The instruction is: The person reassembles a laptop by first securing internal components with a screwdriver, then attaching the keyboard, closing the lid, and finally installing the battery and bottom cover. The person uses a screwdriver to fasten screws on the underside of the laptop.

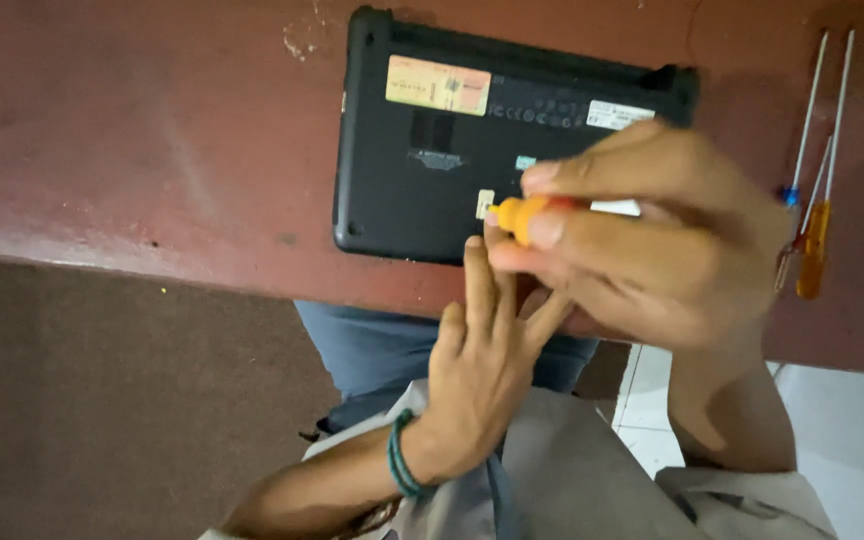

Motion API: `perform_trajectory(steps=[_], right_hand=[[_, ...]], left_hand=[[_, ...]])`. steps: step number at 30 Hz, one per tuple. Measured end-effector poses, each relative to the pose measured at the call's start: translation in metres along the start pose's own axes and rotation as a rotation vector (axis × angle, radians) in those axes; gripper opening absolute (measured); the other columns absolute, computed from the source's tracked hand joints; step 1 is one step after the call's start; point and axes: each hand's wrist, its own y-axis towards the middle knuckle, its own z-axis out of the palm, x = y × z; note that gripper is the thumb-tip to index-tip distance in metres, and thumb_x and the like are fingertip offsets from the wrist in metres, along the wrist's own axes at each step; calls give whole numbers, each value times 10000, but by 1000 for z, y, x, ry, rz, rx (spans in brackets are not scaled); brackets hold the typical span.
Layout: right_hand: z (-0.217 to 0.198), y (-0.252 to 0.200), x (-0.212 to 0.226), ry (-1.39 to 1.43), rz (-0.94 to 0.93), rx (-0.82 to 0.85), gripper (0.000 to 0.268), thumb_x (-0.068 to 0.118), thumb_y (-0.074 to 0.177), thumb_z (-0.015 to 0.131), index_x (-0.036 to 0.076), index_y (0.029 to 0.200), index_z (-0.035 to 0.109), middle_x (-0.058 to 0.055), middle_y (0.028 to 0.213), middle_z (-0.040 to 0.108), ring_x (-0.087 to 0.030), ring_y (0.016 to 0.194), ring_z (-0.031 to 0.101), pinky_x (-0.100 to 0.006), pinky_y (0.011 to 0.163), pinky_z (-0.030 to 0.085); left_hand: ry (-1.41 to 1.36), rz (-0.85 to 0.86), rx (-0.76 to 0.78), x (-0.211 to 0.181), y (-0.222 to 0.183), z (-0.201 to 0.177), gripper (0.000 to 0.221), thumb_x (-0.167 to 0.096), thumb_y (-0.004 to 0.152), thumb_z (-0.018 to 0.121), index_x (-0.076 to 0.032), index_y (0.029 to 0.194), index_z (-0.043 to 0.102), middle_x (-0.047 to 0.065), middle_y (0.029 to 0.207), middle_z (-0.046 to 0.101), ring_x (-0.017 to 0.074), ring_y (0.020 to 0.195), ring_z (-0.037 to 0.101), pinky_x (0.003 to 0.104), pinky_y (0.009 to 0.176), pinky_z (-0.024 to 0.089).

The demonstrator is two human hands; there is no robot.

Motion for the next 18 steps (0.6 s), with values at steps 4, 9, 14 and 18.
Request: perform_trajectory(steps=[4,9,14,18], right_hand=[[-16,7,-6,12,-64,90,438,37,979,978,-33,1230,626,-281,1163,642,-360,1039,757,-423,860,659],[-20,4,1,61,244,200,278,6,1089,650,-33,1358,592,-262,1330,712,-390,1257,762,-347,991,633],[-14,-16,-18,48,29,124,582,164,1199,834,260,1585,409,-117,1019,579,-230,874,496,-330,751,463],[-14,0,2,135,129,167,277,27,1158,470,43,1435,464,-292,1483,588,-458,1457,650,-411,1180,642]], left_hand=[[12,3,-67,-5,8,-2,357,-303,1178,346,-344,1532,332,141,1412,635,272,1338,614,269,855,472],[49,-32,-76,-7,12,-3,362,-311,1167,381,-329,1520,304,178,1454,622,215,1249,648,270,845,462],[41,-11,-88,1,14,-7,358,-164,1114,303,-316,1408,440,160,1377,623,220,1216,630,276,864,473],[20,6,-117,3,13,-1,364,-337,1179,385,-258,1532,343,168,1418,626,198,1188,659,290,814,498]])
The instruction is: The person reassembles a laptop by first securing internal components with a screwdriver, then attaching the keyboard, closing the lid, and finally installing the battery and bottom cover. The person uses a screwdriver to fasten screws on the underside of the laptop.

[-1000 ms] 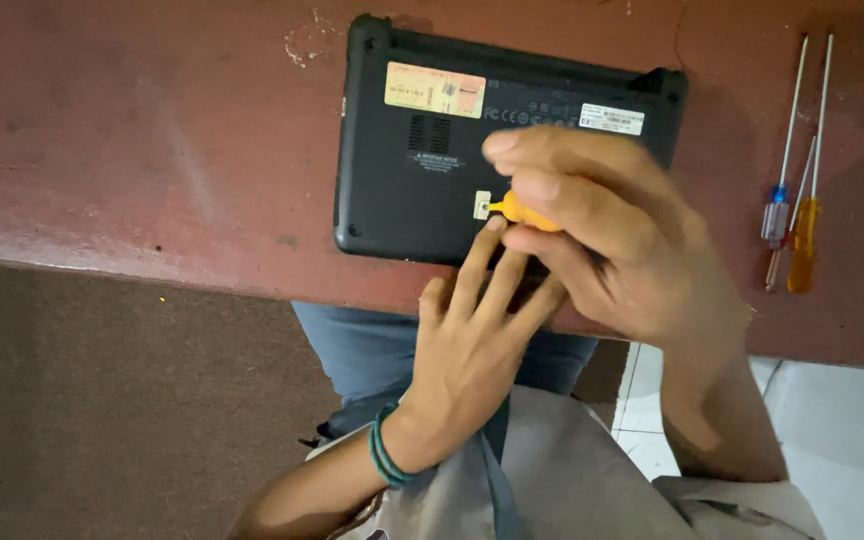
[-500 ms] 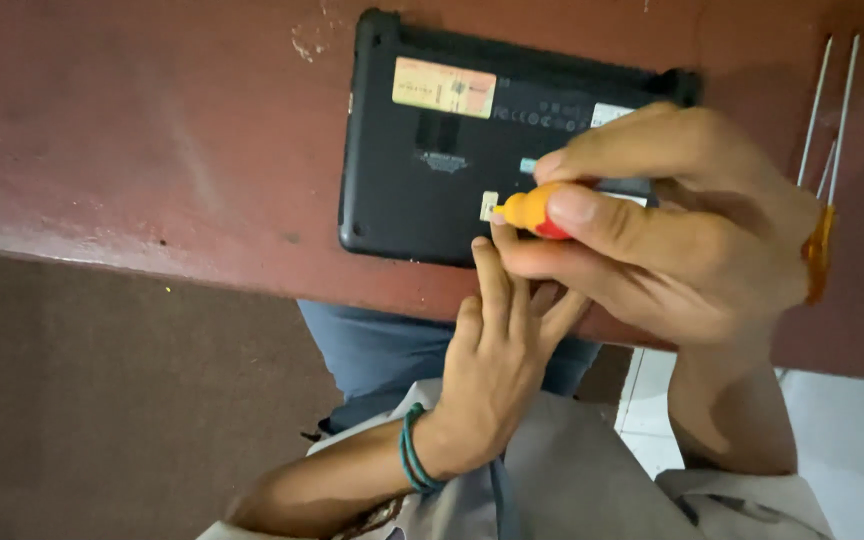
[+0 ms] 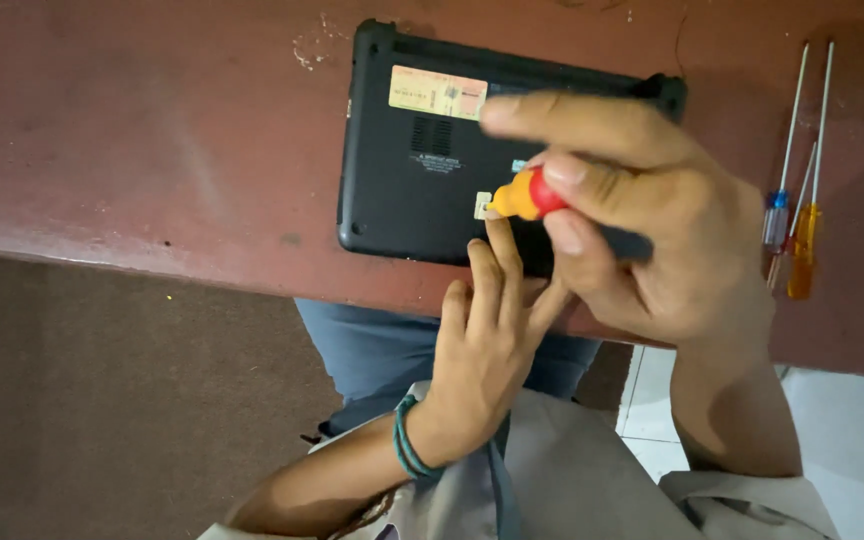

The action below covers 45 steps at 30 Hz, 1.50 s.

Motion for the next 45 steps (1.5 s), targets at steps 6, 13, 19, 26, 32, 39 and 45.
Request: perform_trajectory(steps=[6,13,19,26,32,39,45], right_hand=[[14,-8,-12,-120,-42,-228,199,110,927,815,-40,894,688,-238,1006,623,-373,917,701,-422,780,555],[-1,7,17,-48,-39,-124,111,46,1111,486,-20,1198,504,-397,1323,625,-417,1136,745,-391,911,667],[-6,-11,-7,-100,-75,-75,380,119,1062,820,80,1347,571,-323,1218,738,-409,1047,809,-418,870,677],[-6,-16,-6,0,-48,-37,254,14,1083,608,10,1328,541,-341,1373,597,-423,1259,726,-424,1013,716],[-6,1,-9,-142,-161,-123,301,91,941,893,-38,993,626,-258,920,602,-351,771,660,-399,667,579],[-1,-12,1,-39,103,-66,268,-22,1101,629,75,1344,572,-326,1526,573,-385,1344,718,-368,1069,650],[1,-10,-7,-110,-26,-121,307,26,1003,891,42,1207,663,-276,1178,643,-338,985,693,-375,808,601]], left_hand=[[-784,45,16,56,-2,12,277,-97,960,576,-119,1236,592,84,1221,600,322,1053,579,442,731,378],[-715,-62,-38,94,24,10,369,-303,1073,629,-84,1368,648,100,1232,572,346,1060,510,462,723,431],[-676,54,-59,95,26,18,257,-276,1091,637,-193,1332,663,22,1248,607,257,1022,547,407,705,297],[-644,46,-125,93,34,13,133,-249,1024,686,-173,1127,722,-5,1149,631,274,998,545,415,707,339],[-831,92,-37,107,59,23,120,-243,916,793,-163,898,704,-36,1028,619,264,966,517,431,703,347],[-1049,319,357,129,107,47,127,-145,768,827,-161,735,705,11,840,667,273,838,594,421,679,442],[-730,348,757,115,152,47,177,-226,671,864,-247,624,694,-119,640,705,200,681,685,362,758,495]])
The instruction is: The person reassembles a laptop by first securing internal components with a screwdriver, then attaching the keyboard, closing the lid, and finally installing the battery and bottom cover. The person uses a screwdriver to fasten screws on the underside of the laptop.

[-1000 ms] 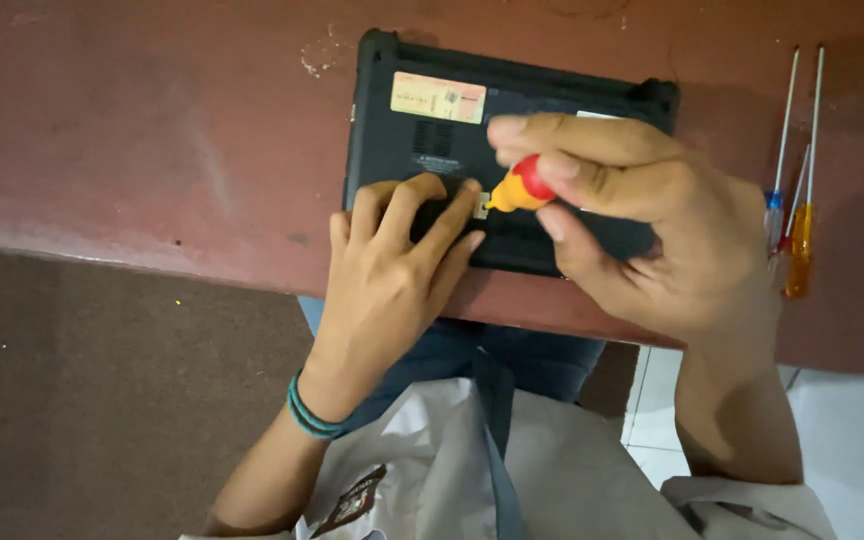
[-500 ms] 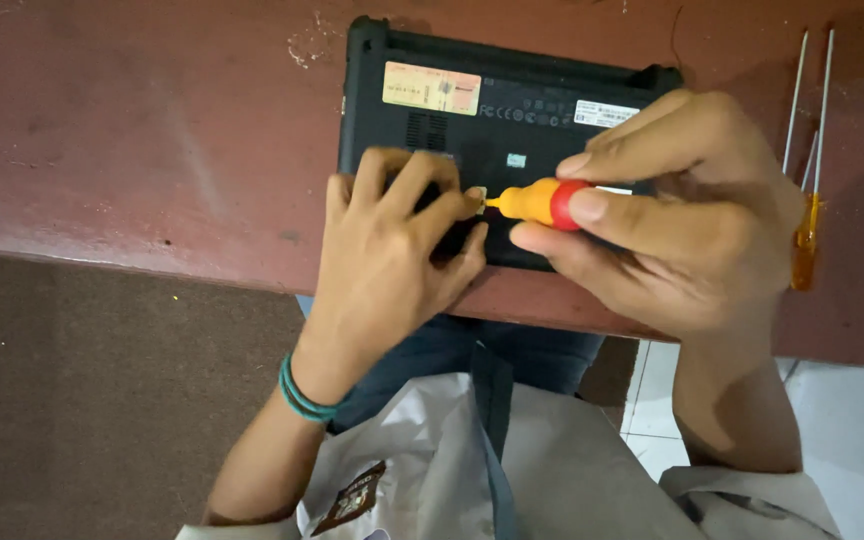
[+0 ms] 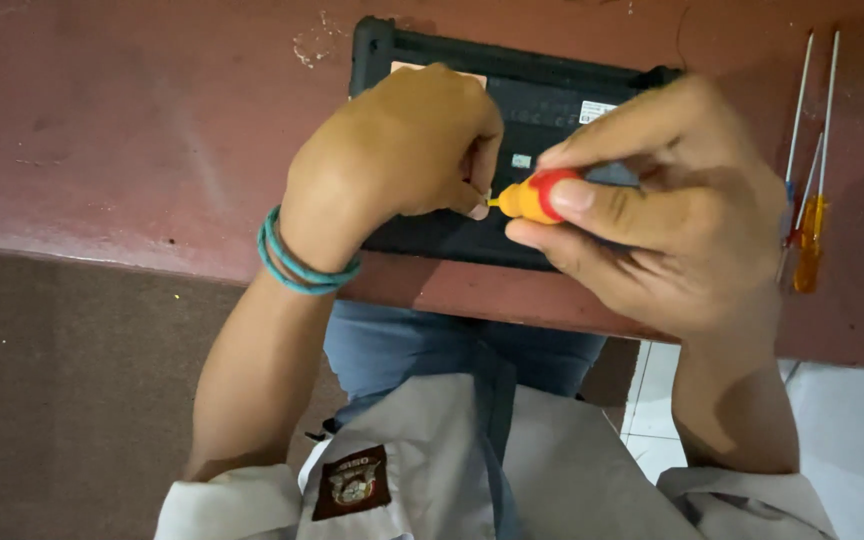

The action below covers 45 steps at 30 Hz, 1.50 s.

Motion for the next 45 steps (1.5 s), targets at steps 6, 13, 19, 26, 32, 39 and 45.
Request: perform_trajectory(steps=[6,13,19,26,32,39,45], right_hand=[[-5,8,6,119,0,116,177,33,1064,551,82,1233,565,-351,1374,597,-443,1267,694,-409,991,656],[-3,6,-3,42,66,69,238,17,956,894,-24,1118,725,-260,1117,654,-266,874,683,-311,725,557],[-7,14,5,233,163,161,177,70,1033,619,52,1201,563,-277,1346,476,-354,1242,658,-400,1033,676],[1,-10,-14,13,55,-30,560,191,999,995,170,1358,566,-153,1173,647,-248,1005,652,-351,858,524],[-6,11,12,-27,83,57,252,111,1155,564,19,1377,489,-337,1442,561,-449,1326,650,-457,1065,588],[-4,20,0,9,-105,-41,315,20,985,908,-75,1153,659,-232,1072,666,-326,949,692,-394,856,580],[6,10,1,-89,-36,-158,503,209,946,981,-75,1184,641,-208,1012,644,-308,869,579,-391,746,483]], left_hand=[[-105,183,-79,12,-5,8,320,-306,747,858,-179,853,583,25,890,584,245,740,587,393,644,438],[-262,267,-199,16,-21,12,363,-199,746,893,-171,855,548,-3,890,560,192,755,584,348,716,417],[-424,520,-272,24,-36,9,330,-3,837,846,-106,1046,612,43,922,586,184,808,575,315,689,452],[-905,620,-405,13,-69,14,369,40,1087,590,-87,1400,442,96,1335,519,204,1250,584,319,1086,516],[-809,479,-760,-25,-66,22,318,-110,936,841,-43,1116,587,86,1065,634,166,953,648,272,883,606],[-691,586,-523,-16,-69,20,227,-108,1120,505,3,1284,616,139,1113,714,249,983,687,340,902,540],[-961,566,-565,-17,-58,36,167,-144,1034,658,-62,1091,523,121,1120,700,187,1030,717,294,919,616]])
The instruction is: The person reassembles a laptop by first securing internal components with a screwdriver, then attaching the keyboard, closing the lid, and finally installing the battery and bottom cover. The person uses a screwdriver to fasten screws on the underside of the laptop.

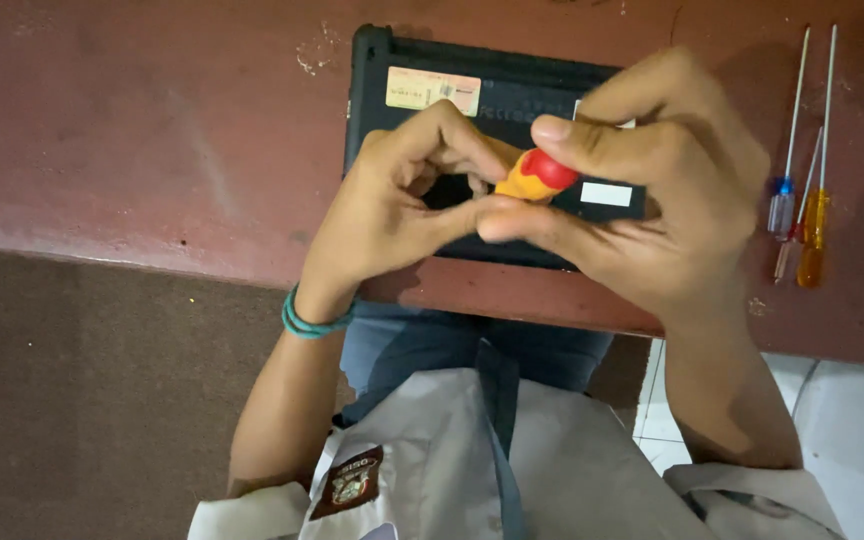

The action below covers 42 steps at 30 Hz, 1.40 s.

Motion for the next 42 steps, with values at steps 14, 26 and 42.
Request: perform_trajectory(steps=[14,26,42], right_hand=[[10,16,18,108,99,18,313,255,930,797,-44,942,706,-133,886,449,-238,753,453,-343,678,371],[11,1,15,148,215,59,436,165,998,832,-32,1324,619,-141,1083,683,-206,901,572,-316,843,478],[20,-4,17,246,294,64,458,54,1049,736,39,1469,555,-106,1141,690,-123,888,607,-254,799,561]], left_hand=[[46,17,39,2,0,2,244,-196,1048,657,-45,1202,541,87,1148,567,158,978,631,280,877,571],[204,53,40,9,-12,3,298,-246,1142,445,-36,1345,506,118,1192,621,213,985,631,332,894,535],[543,264,-172,23,-16,13,82,-20,1059,568,17,1028,634,117,881,569,266,784,548,362,734,447]])
